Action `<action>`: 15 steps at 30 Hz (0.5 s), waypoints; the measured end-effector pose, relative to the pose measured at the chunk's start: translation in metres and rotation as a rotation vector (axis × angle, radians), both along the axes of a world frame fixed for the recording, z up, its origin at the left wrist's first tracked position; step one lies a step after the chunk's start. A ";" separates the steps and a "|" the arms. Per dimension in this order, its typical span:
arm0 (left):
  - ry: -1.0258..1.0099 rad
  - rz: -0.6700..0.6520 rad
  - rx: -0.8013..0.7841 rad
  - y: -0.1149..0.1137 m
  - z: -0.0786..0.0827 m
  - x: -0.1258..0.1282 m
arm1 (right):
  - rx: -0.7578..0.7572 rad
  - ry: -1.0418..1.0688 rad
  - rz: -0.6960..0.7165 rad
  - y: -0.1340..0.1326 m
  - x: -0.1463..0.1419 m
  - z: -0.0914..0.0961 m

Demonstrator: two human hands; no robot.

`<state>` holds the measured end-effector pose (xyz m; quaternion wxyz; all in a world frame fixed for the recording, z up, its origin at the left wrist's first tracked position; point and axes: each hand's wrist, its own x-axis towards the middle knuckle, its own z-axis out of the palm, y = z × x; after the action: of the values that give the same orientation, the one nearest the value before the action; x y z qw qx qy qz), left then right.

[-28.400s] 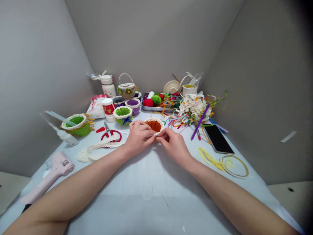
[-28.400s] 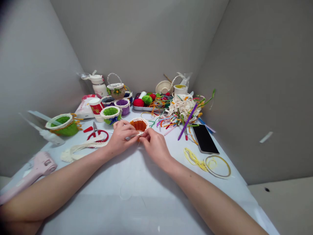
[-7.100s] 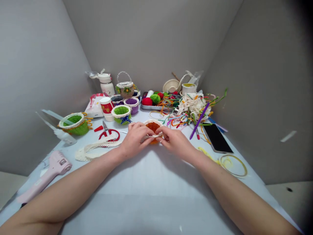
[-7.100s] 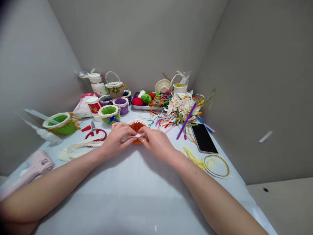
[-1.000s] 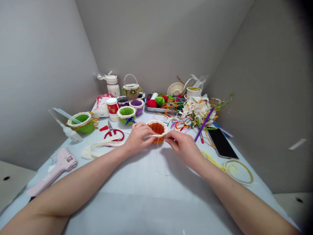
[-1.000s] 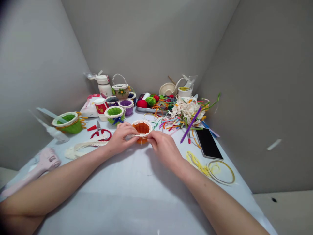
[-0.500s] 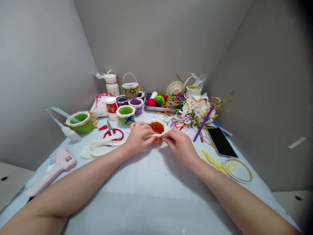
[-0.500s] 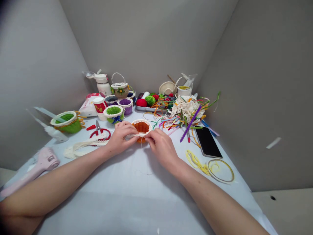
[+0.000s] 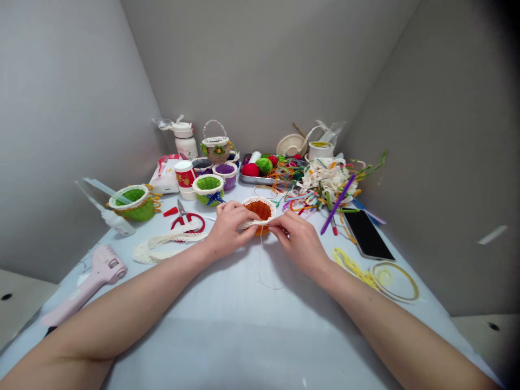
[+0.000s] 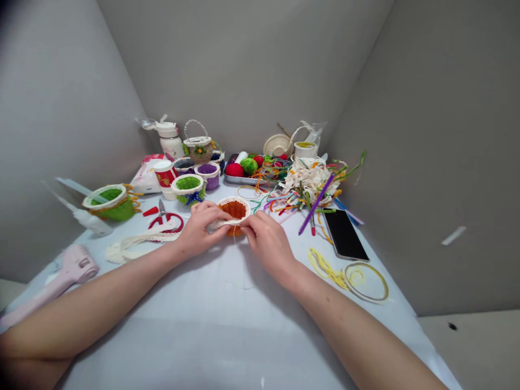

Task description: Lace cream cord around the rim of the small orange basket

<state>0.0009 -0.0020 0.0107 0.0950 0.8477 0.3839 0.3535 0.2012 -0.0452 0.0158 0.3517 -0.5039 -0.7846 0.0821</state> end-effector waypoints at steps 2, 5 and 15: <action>0.009 -0.005 -0.005 0.000 0.000 0.000 | -0.003 0.002 0.003 0.000 0.000 0.000; 0.024 -0.026 -0.008 -0.001 0.002 0.000 | -0.010 0.006 -0.004 0.001 0.000 0.001; -0.005 0.007 0.003 -0.001 0.000 0.002 | -0.013 0.000 -0.007 -0.002 0.000 0.003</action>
<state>0.0031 -0.0026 0.0108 0.0936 0.8455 0.3864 0.3565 0.2009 -0.0473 0.0189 0.3485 -0.5091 -0.7823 0.0860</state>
